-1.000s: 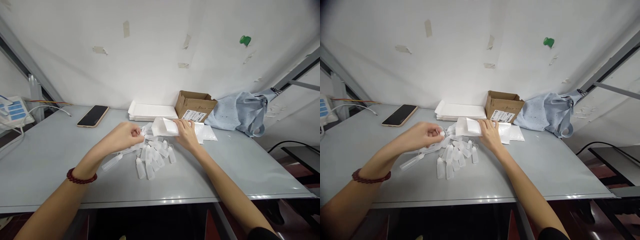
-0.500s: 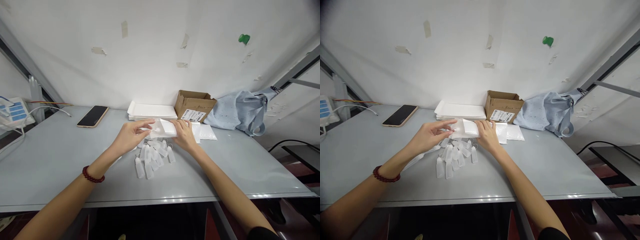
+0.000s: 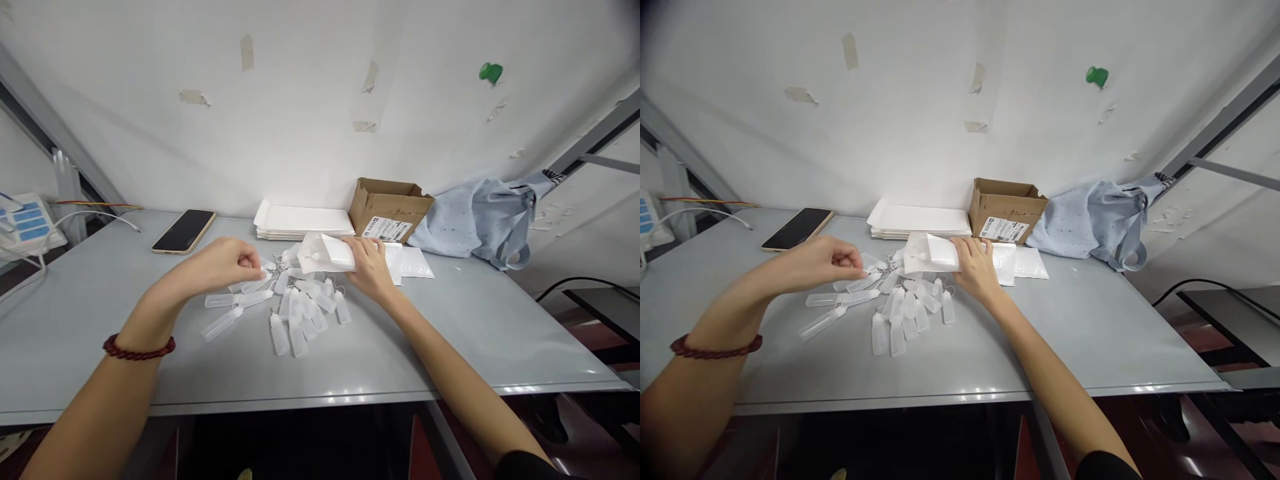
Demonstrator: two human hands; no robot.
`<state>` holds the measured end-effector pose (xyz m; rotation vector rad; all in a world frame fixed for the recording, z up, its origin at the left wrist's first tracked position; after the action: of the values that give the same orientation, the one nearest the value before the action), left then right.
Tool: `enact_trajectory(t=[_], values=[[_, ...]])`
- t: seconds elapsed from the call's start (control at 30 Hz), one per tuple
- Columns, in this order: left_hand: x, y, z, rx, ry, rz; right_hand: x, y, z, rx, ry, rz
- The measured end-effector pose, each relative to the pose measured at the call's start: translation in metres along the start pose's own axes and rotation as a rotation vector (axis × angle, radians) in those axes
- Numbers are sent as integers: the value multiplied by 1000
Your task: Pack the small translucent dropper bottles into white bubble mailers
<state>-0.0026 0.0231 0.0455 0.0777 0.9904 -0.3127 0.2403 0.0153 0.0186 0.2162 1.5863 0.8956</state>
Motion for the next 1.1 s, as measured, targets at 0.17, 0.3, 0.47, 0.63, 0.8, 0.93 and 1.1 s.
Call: enact_trajectory(t=[0.17, 0.3, 0.47, 0.63, 0.8, 0.93, 1.1], values=[[24, -3, -6, -10, 221, -205, 0, 0, 0, 2, 5, 1], [39, -3, 10, 65, 390, -125, -2, 0, -1, 1, 16, 12], [32, -8, 10, 61, 282, -142, -2, 0, 0, 5, -2, 9], [13, -11, 10, 41, -42, -216, 2, 0, -1, -7, -14, -7], [8, -7, 34, 161, -391, 7, 1, 0, -3, -10, 21, 10], [12, -5, 36, 137, -524, 182, -2, 0, -5, -13, 29, 14], [16, -1, 30, 55, -497, 280, -2, 1, -6, 1, 44, 5]])
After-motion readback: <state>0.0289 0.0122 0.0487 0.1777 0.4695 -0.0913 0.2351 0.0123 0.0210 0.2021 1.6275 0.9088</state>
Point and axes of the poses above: each hand's wrist, its own y-axis towards the middle knuckle, its own x-axis out of the palm, z = x × y, the point moved 7 cm from there along y, towards the middle knuckle, and after that the axes turned 5 degrees about z, right-handed, at the moved point
